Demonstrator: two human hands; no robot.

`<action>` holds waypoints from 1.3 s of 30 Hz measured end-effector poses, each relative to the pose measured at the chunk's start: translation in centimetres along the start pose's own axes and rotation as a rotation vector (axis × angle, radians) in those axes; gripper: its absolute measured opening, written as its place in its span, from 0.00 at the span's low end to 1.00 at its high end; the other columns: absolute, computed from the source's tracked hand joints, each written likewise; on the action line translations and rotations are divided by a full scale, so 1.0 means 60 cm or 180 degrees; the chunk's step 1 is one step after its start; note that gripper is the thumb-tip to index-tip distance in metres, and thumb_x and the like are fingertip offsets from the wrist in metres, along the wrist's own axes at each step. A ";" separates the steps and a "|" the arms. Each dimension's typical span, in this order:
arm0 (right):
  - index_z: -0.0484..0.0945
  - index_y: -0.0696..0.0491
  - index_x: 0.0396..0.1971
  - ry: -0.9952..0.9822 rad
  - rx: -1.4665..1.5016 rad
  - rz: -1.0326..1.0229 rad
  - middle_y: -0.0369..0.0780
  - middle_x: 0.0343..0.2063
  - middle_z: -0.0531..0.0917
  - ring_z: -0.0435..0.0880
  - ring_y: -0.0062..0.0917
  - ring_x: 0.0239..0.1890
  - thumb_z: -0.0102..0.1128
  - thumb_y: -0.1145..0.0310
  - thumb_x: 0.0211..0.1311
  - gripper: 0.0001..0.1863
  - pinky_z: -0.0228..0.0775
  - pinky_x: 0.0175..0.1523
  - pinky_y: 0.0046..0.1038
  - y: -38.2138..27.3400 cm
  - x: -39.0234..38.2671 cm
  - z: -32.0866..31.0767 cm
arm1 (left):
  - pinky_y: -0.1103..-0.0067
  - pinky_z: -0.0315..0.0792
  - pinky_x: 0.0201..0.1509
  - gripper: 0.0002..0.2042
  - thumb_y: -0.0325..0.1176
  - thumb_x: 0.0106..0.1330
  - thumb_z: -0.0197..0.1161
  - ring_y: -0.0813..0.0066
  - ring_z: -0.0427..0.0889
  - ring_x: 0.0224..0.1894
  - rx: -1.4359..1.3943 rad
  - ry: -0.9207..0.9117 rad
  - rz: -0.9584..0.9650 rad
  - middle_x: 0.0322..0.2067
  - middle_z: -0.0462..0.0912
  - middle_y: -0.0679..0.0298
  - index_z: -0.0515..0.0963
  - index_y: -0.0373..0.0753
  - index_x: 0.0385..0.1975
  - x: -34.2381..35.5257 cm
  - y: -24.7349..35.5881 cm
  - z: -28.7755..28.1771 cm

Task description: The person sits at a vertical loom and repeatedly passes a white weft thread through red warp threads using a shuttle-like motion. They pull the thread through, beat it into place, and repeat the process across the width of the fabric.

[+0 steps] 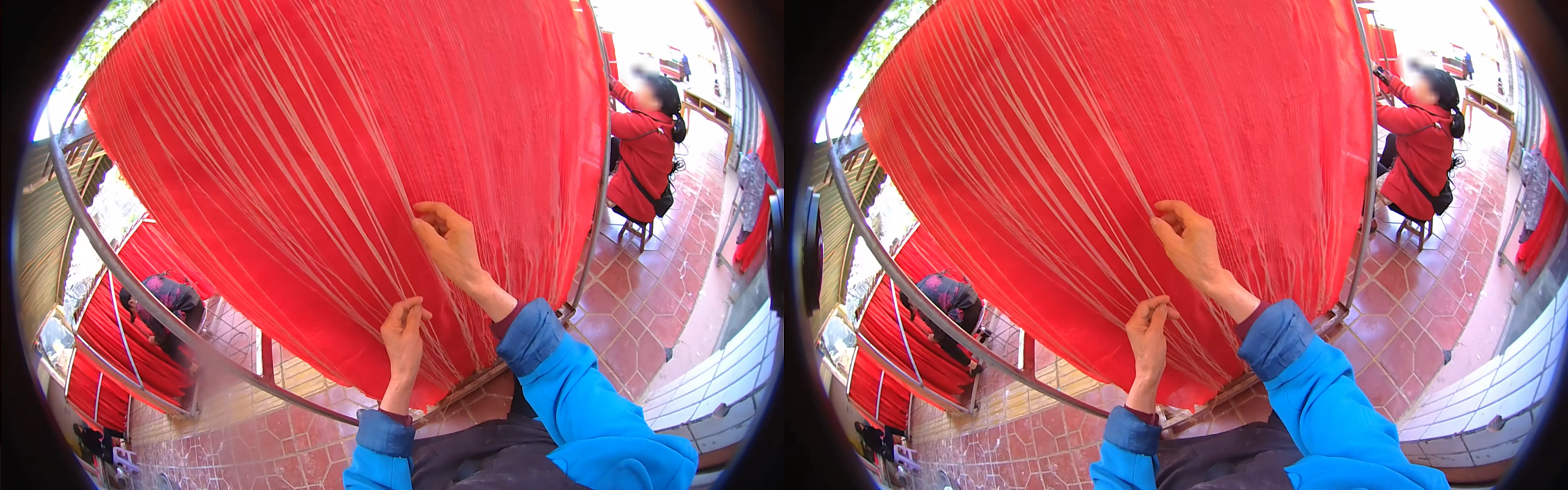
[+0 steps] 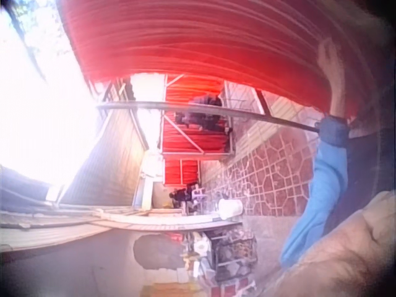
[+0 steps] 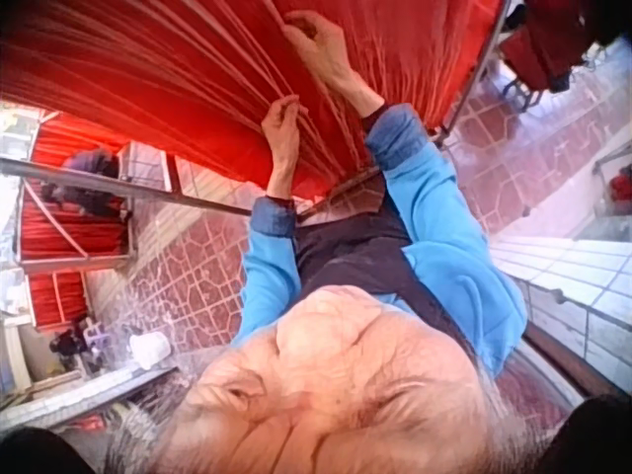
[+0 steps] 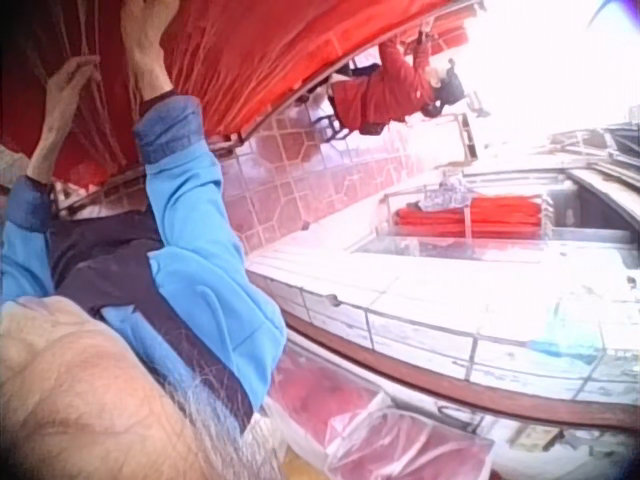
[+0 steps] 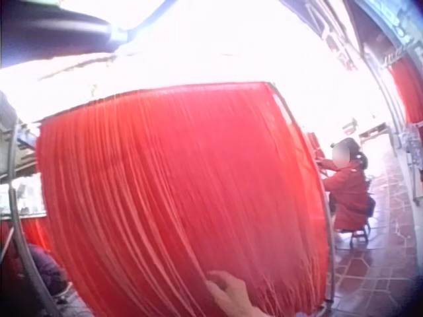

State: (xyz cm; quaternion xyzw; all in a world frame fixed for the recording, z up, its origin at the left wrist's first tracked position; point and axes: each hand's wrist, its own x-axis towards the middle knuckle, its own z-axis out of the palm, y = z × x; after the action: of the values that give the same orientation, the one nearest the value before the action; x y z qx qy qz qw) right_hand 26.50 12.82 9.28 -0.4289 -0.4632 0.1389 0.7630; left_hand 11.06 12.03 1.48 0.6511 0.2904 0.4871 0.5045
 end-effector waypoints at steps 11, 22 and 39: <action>0.81 0.59 0.36 -0.0733 0.1002 0.0539 0.36 0.23 0.82 0.78 0.14 0.23 0.60 0.69 0.63 0.08 0.68 0.26 0.16 -0.056 -0.062 -0.016 | 0.82 0.69 0.49 0.10 0.25 0.68 0.56 0.81 0.76 0.42 -0.0565 0.0062 0.0264 0.39 0.79 0.65 0.75 0.31 0.46 0.007 0.057 -0.010; 0.81 0.59 0.34 -0.1165 0.1175 0.1049 0.38 0.23 0.82 0.79 0.17 0.22 0.61 0.71 0.62 0.07 0.72 0.27 0.19 -0.075 -0.057 -0.037 | 0.81 0.69 0.50 0.05 0.26 0.68 0.56 0.80 0.78 0.39 -0.1457 -0.0280 0.0376 0.34 0.81 0.66 0.76 0.34 0.39 0.000 0.086 0.016; 0.82 0.59 0.33 -0.0983 0.1075 0.0864 0.37 0.24 0.82 0.78 0.17 0.26 0.63 0.72 0.60 0.06 0.72 0.32 0.19 -0.083 -0.080 -0.013 | 0.85 0.69 0.43 0.04 0.25 0.65 0.61 0.84 0.75 0.36 -0.1659 -0.0012 0.0347 0.33 0.79 0.68 0.76 0.36 0.37 -0.021 0.093 -0.006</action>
State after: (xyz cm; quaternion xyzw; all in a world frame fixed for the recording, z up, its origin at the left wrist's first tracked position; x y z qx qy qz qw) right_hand 23.67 6.52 10.17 -0.3274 -0.4826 0.3791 0.7185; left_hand 9.66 9.25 6.30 0.5148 0.1186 0.5707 0.6287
